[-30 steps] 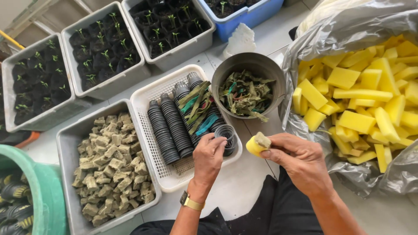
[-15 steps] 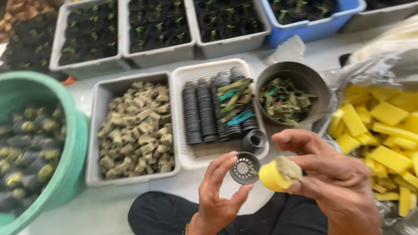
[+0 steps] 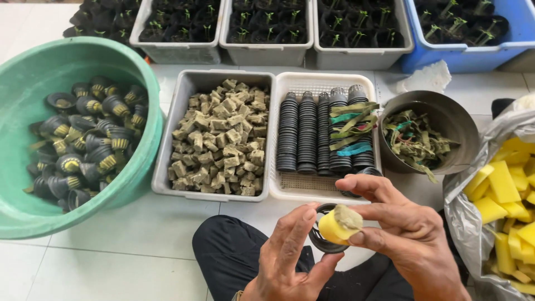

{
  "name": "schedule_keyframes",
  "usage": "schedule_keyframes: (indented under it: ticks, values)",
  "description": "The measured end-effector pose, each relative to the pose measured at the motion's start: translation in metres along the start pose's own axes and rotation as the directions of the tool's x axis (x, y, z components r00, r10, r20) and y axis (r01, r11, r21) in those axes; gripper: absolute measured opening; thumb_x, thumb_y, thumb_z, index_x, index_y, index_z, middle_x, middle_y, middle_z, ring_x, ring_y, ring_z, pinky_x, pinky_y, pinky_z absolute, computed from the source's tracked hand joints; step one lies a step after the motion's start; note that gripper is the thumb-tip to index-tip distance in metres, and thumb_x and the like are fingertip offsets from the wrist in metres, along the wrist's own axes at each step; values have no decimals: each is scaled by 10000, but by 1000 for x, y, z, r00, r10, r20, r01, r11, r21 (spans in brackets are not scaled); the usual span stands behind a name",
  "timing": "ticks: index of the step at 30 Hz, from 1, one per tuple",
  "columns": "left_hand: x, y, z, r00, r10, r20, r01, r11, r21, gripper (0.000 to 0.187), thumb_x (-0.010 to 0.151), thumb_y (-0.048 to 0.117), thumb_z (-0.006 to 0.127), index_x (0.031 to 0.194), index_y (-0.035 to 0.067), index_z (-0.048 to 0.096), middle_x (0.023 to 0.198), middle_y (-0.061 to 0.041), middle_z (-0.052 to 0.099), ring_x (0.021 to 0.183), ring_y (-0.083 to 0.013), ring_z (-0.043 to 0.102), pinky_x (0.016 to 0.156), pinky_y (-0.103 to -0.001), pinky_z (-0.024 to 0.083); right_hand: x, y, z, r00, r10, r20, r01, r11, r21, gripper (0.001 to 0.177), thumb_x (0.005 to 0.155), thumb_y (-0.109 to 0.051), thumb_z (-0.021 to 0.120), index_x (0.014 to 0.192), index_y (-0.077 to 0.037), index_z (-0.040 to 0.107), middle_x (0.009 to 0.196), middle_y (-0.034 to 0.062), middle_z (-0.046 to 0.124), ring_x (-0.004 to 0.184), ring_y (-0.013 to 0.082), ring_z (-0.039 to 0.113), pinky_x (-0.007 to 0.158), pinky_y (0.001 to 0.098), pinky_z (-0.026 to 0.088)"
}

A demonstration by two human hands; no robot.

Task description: The person sits on the floor and assembles hydroponic net pots: they take yellow foam blocks from a sack, press a cube of growing medium into a foam sleeve, insert the foam into a black net cup, wrap a green fabric strip around it, and place the finished pot into a green basin with other completed pots.

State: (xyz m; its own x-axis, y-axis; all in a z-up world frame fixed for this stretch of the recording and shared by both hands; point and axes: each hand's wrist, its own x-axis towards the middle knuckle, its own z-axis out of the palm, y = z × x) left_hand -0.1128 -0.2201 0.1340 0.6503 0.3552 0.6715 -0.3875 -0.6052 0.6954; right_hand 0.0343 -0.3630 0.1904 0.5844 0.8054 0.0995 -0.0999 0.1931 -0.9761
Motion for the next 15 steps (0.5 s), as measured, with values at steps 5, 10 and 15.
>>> schedule_keyframes:
  ticks: [5,10,15]
  values:
    - [1,-2,-5,1000,-23,-8,23,1000,-15,870,865,46,911,1556,-17,387,1392,-286,594,1272,-398,692,1030,-436,629,5,18,4,1000,-1,-29,-5,983,-186,318,789,7,785,1106,25,802,1395,174,623,1359,275,522,1084,399,431]
    - [6,-4,-6,999,29,32,-31,998,60,874,833,50,901,1535,-46,389,1359,-276,585,1213,-392,673,1004,-453,608,3,26,7,995,-82,-51,50,891,-451,326,740,-2,796,1066,-16,805,1345,126,655,1344,258,529,1072,382,435]
    - [4,-5,5,997,16,75,-20,999,50,840,830,50,887,1536,-17,436,1397,-258,571,1220,-385,686,992,-433,620,1,30,10,973,-226,-40,128,681,-721,267,691,-35,805,956,-27,778,1250,75,689,1293,227,551,1057,369,446]
